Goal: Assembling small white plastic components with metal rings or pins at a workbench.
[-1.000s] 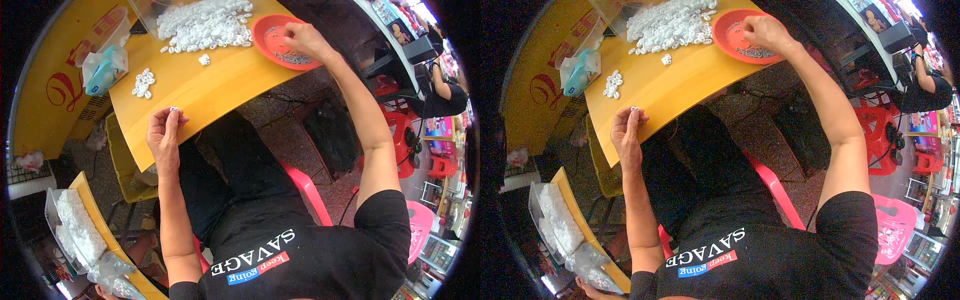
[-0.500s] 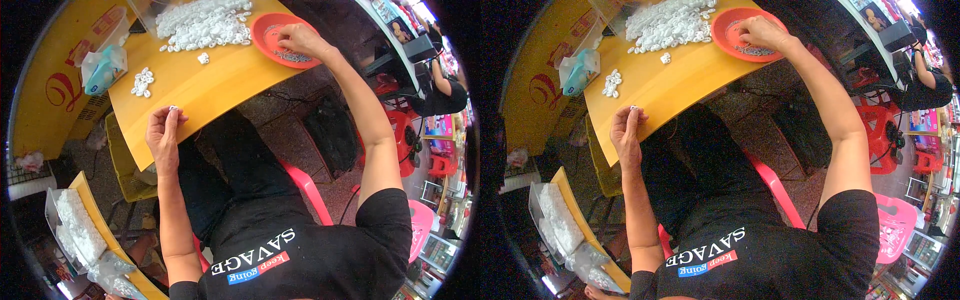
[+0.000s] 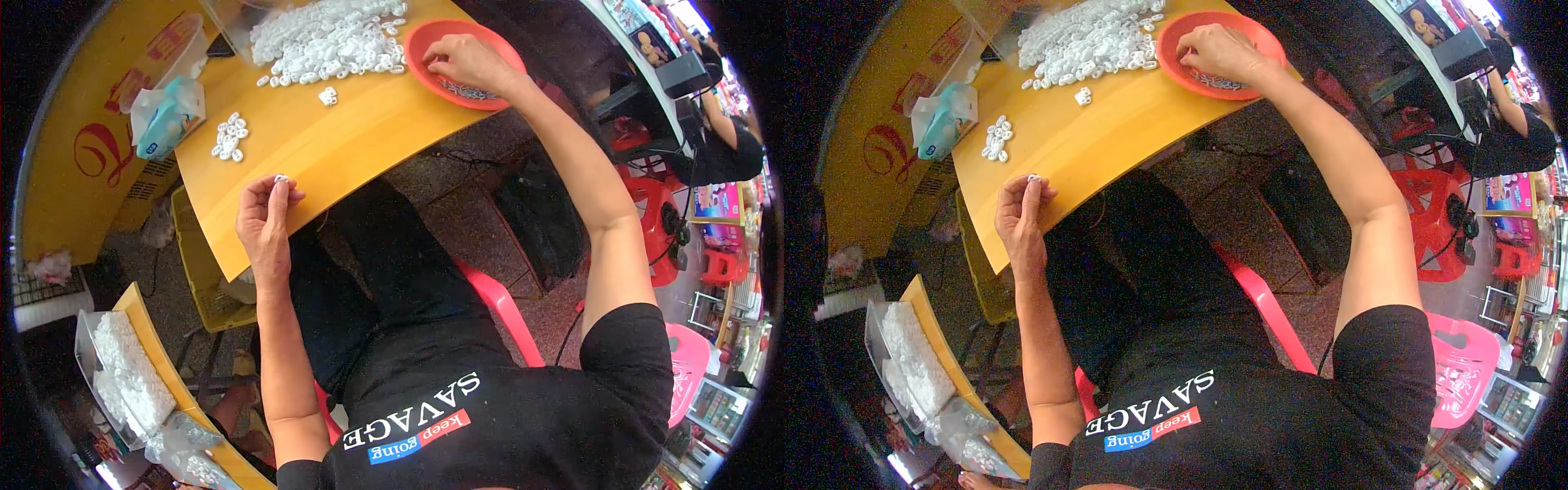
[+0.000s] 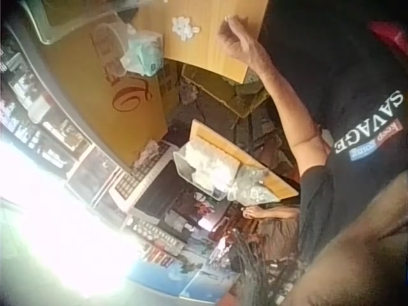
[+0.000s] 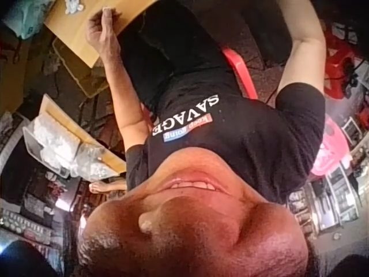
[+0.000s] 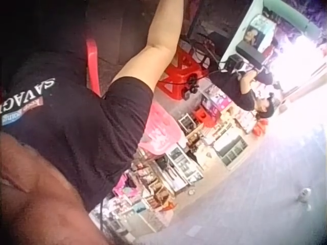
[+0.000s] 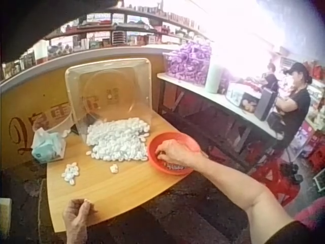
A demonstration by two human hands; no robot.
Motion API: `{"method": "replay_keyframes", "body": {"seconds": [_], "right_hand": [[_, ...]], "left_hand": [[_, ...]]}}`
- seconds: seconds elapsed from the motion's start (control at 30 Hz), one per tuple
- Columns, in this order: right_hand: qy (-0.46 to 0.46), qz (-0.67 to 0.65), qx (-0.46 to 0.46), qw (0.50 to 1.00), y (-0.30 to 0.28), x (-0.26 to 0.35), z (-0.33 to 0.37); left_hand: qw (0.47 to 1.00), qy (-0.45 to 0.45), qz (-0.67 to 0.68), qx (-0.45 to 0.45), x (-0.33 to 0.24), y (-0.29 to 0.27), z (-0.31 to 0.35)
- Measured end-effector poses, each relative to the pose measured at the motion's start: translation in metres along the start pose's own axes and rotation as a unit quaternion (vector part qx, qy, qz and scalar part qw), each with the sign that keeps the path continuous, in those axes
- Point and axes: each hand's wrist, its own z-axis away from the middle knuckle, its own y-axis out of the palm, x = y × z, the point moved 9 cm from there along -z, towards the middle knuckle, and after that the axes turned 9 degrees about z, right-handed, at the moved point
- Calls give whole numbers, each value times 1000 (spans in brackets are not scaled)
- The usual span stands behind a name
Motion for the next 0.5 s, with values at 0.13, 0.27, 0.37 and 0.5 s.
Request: {"method": "replay_keyframes", "body": {"seconds": [0.13,0.27,0.37,0.5], "right_hand": [[-5,52,-36,998,-4,13,4],[-43,146,-95,984,-10,27,8],[-38,92,-151,984,-20,13,10],[-6,-8,-144,990,-28,-3,10]], "left_hand": [[1000,6,-6,-1,-3,-1,2],[1000,2,-7,-3,-2,-3,3],[1000,-1,10,3,-1,0,1],[1000,4,13,8,0,-3,1]]}}
